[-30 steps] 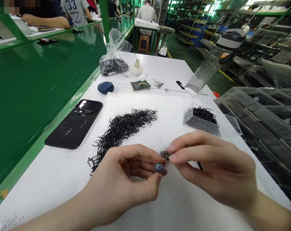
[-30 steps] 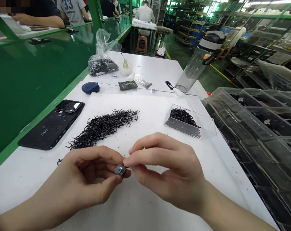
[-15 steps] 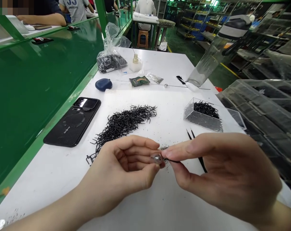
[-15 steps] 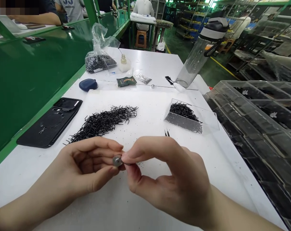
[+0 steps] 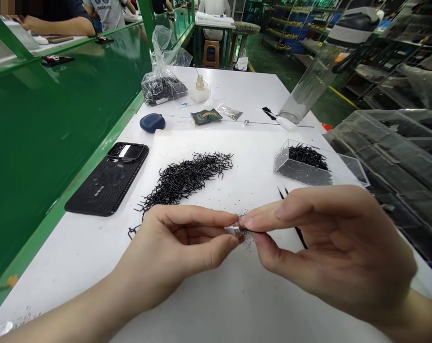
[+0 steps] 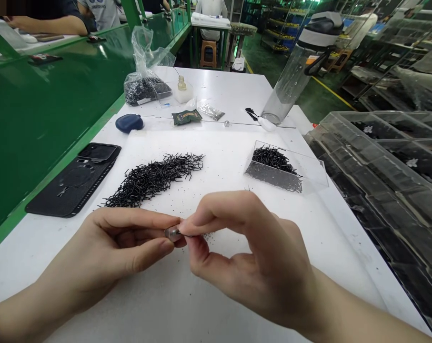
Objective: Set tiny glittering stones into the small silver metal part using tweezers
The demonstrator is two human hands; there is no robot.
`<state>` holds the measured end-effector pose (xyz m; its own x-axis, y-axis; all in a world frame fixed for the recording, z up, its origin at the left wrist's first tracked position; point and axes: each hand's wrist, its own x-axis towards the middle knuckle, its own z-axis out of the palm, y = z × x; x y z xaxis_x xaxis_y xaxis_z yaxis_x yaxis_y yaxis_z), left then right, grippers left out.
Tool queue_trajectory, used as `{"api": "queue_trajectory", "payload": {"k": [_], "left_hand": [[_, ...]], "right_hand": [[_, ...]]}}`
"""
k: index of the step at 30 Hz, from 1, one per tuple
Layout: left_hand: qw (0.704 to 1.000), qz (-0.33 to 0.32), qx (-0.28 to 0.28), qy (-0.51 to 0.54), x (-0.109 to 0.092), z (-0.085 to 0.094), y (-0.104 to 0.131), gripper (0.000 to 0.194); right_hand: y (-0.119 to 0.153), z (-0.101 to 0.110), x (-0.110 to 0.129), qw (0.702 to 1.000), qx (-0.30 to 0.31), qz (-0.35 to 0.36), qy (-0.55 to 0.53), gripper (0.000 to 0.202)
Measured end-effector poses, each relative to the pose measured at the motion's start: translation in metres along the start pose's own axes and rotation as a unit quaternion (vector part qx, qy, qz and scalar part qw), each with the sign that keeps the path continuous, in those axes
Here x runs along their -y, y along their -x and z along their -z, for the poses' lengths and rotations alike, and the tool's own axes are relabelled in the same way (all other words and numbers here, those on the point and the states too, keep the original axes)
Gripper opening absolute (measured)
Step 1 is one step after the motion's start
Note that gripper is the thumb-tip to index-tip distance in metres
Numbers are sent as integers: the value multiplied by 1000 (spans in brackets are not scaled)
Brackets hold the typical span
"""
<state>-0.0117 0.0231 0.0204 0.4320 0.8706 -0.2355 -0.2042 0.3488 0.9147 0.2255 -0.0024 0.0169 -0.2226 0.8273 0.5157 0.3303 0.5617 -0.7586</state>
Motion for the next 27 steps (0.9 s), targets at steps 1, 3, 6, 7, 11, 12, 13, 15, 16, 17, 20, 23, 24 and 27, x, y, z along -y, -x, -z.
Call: {"api": "queue_trajectory", "payload": {"k": [1, 3, 6, 7, 11, 12, 13, 15, 16, 17, 20, 23, 24, 27], "left_hand": [[1000, 2, 1, -2, 0, 0, 0, 28], [1000, 3, 2, -2, 0, -1, -1, 28], [1000, 3, 3, -2, -1, -3, -3, 27], [1000, 4, 3, -1, -1, -3, -3, 27], [1000, 5, 4, 5, 0, -2, -3, 28], [1000, 6, 5, 8, 1, -2, -3, 27], [1000, 7, 7, 10, 1, -1, -3, 26], [1000, 10, 9, 13, 1, -1, -2, 24], [1000, 11, 9, 15, 1, -1, -2, 23], [1000, 13, 9, 18, 1, -1, -1, 22], [999, 16, 10, 32, 1, 0, 0, 18], [999, 20, 19, 37, 1, 1, -1, 20], [999, 21, 20, 37, 1, 1, -2, 21], [999, 15, 26, 35, 1, 2, -3, 23]], "right_hand": [[0, 0, 0, 1000, 0, 0, 2, 48], [1, 0, 0, 1000, 3, 2, 8, 46], [1, 0, -1, 1000, 12, 9, 27, 46], [0, 1, -1, 999, 14, 11, 33, 46], [-1, 0, 1, 999, 15, 15, 44, 44], [-1, 1, 1, 999, 15, 16, 49, 43], [-1, 1, 2, 998, 17, 17, 54, 43], [-1, 2, 3, 998, 19, 20, 64, 42], [-2, 2, 3, 997, 16, 24, 68, 42], [-2, 2, 3, 997, 14, 30, 72, 42], [-4, 4, 4, 995, 9, 51, 81, 42], [-6, 5, 4, 994, 16, 64, 82, 40], [-6, 6, 5, 994, 19, 66, 84, 38], [-8, 7, 4, 994, 31, 64, 80, 34]]}}
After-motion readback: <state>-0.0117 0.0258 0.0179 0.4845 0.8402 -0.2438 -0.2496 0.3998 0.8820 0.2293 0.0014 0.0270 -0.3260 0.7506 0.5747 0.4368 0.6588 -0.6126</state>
